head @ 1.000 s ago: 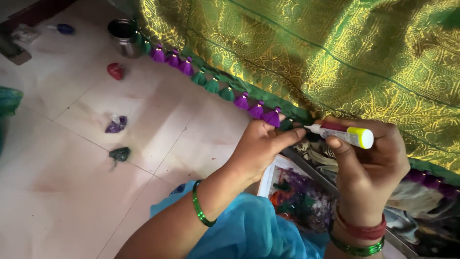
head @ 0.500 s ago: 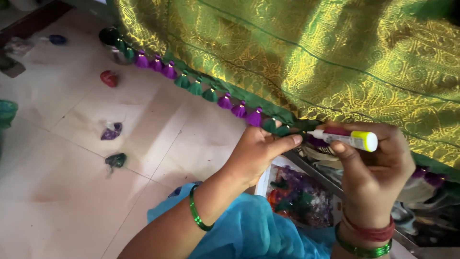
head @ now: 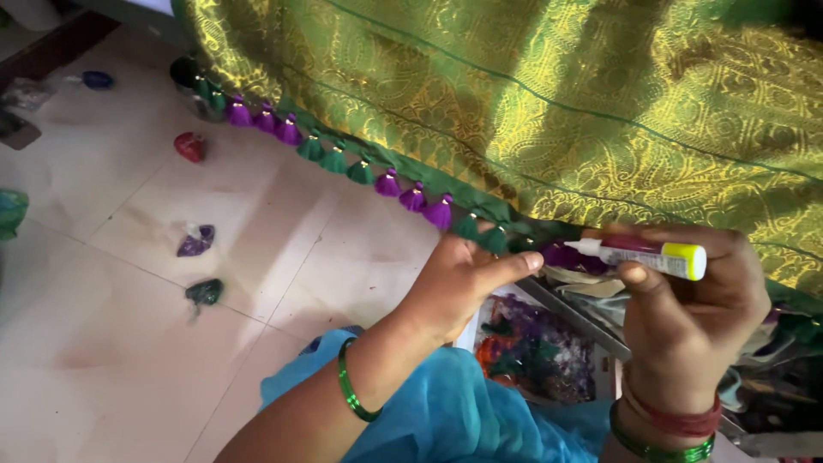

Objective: The recorder is applying a liquid adhesive from a tube to decorative fabric elements on the border of a garment.

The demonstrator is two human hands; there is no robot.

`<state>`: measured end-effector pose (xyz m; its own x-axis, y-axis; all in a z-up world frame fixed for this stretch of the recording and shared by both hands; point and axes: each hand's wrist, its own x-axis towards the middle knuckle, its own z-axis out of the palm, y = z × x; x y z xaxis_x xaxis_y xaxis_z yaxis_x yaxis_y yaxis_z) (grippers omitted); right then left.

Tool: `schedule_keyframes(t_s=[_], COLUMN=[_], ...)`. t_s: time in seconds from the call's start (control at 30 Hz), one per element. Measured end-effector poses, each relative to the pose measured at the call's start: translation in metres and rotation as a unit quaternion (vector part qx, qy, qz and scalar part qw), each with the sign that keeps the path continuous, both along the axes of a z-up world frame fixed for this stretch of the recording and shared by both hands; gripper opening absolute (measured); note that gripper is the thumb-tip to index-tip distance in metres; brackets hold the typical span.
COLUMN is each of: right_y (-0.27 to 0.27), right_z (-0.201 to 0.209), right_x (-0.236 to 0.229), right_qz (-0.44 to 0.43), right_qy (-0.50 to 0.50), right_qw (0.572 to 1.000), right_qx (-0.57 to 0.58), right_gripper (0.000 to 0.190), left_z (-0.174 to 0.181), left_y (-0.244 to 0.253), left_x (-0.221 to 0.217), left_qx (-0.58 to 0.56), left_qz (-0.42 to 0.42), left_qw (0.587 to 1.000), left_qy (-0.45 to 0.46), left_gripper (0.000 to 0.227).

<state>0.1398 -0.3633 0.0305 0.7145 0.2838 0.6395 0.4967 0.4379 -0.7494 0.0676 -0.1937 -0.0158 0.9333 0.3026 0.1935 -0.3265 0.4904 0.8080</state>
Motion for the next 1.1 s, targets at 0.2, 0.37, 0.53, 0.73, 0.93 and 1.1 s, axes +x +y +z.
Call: schedule_keyframes(t_s=[0.2,0.37,0.53,0.73,0.93,1.1], right_y=[-0.013,-0.015,-0.031,-0.044,-0.043,-0.046], right_z=[-0.014,-0.012,-0.014,-0.021,-0.018,-0.015], right_x=[0.008,0.005,0.012,0.018,0.012,0.011], right_qz=[0.008,0.011,0.019,0.027,0.021,-0.006], right_qy=[0.0,-0.005,-0.013,0.012,0.013,-0.005], right_qw=[1.0,0.999,1.0,0.998,1.0,0.998], right_qx=[-0.025,-0.044,-0.015,0.048,-0.015,-0.063], right_gripper=[0.021,0.021,0.019,0.025,0.022,0.021], left_z=[-0.002,-0.005,-0.001,-0.018,-0.011,-0.019], left_y=[-0.007,-0.008,-0.012,-0.027,-0.034,-0.035], left_x=[0.005,0.005,0.005,0.014,0.01,0.01], left_qx=[0.005,0.01,0.023,-0.035,-0.025,-0.013], left_qz=[-0.028,-0.022,-0.013,-0.087,-0.069,-0.065], left_qw=[1.0,1.0,1.0,0.994,0.997,0.997], left_qy=[0.004,0.001,0.017,0.051,0.022,0.029], left_gripper=[0.02,0.018,0.023,0.027,0.028,0.016])
